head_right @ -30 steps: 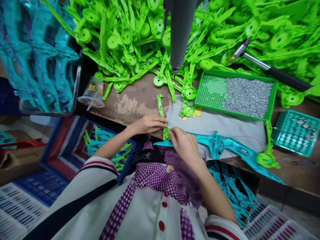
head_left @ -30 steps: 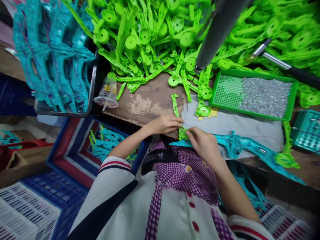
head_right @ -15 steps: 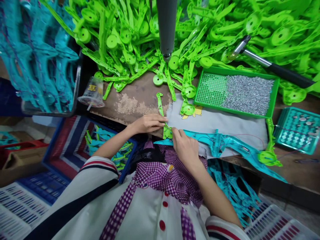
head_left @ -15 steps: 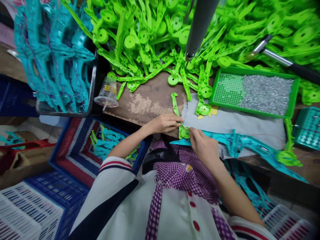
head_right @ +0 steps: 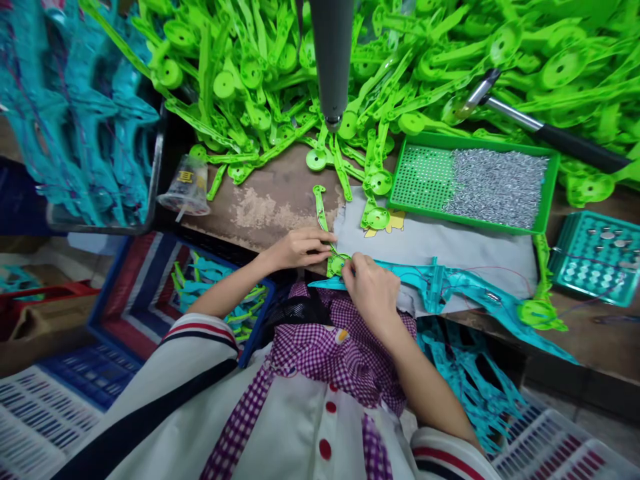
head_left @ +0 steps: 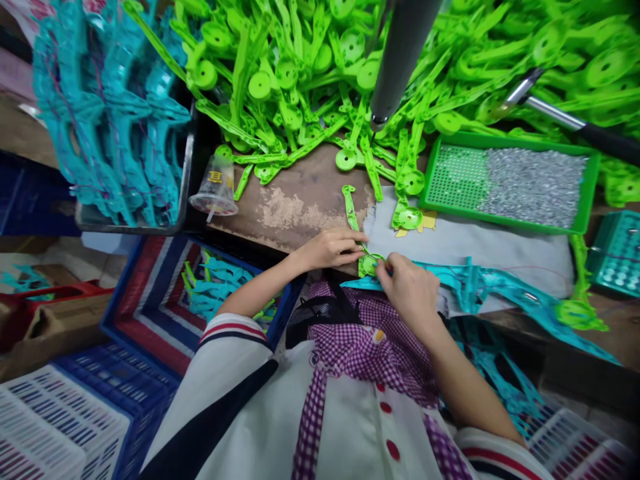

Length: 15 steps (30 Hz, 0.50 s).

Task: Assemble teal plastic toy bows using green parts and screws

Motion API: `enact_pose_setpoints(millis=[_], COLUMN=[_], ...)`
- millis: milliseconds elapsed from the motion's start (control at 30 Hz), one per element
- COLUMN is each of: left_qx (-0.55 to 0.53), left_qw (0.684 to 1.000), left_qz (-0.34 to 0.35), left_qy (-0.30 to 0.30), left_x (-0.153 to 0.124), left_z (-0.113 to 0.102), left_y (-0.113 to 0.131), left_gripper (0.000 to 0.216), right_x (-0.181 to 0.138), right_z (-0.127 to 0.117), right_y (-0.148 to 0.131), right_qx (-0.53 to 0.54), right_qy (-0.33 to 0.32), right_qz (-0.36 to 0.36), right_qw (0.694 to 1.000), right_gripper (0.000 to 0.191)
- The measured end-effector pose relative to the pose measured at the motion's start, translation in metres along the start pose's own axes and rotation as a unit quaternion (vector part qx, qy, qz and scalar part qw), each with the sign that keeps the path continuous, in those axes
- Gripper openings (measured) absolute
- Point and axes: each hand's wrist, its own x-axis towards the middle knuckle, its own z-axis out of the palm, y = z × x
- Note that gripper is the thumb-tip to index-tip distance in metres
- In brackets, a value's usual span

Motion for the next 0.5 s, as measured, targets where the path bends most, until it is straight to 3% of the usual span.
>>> enact_pose_setpoints(millis=[233, 367, 500], left_qx=[-0.007, 0.008, 0.054], left_qw=[0.997, 0.991, 0.979], left_qz=[-0.079, -0.109, -0.128], left_qy=[-0.011, -0.077, -0.152], left_x=[0.004, 0.015, 0.031], left_z=[0.005, -0.003, -0.015], left_y=[0.013, 0.021, 0.029], left_gripper=[0.022, 0.017, 0.007], right_x=[-0.006, -0.015, -0.013], right_z=[-0.009, -0.012, -0.016], right_y=[0.006, 0.012, 0.014], right_qx=[0.004, 0.011, 0.008], right_qy=[-0.015, 0.008, -0.012], right_qz=[-0.017, -0.04, -0.043], right_qw=[1.0, 0.999, 0.999], right_gripper=[0.036, 0.038, 0.035])
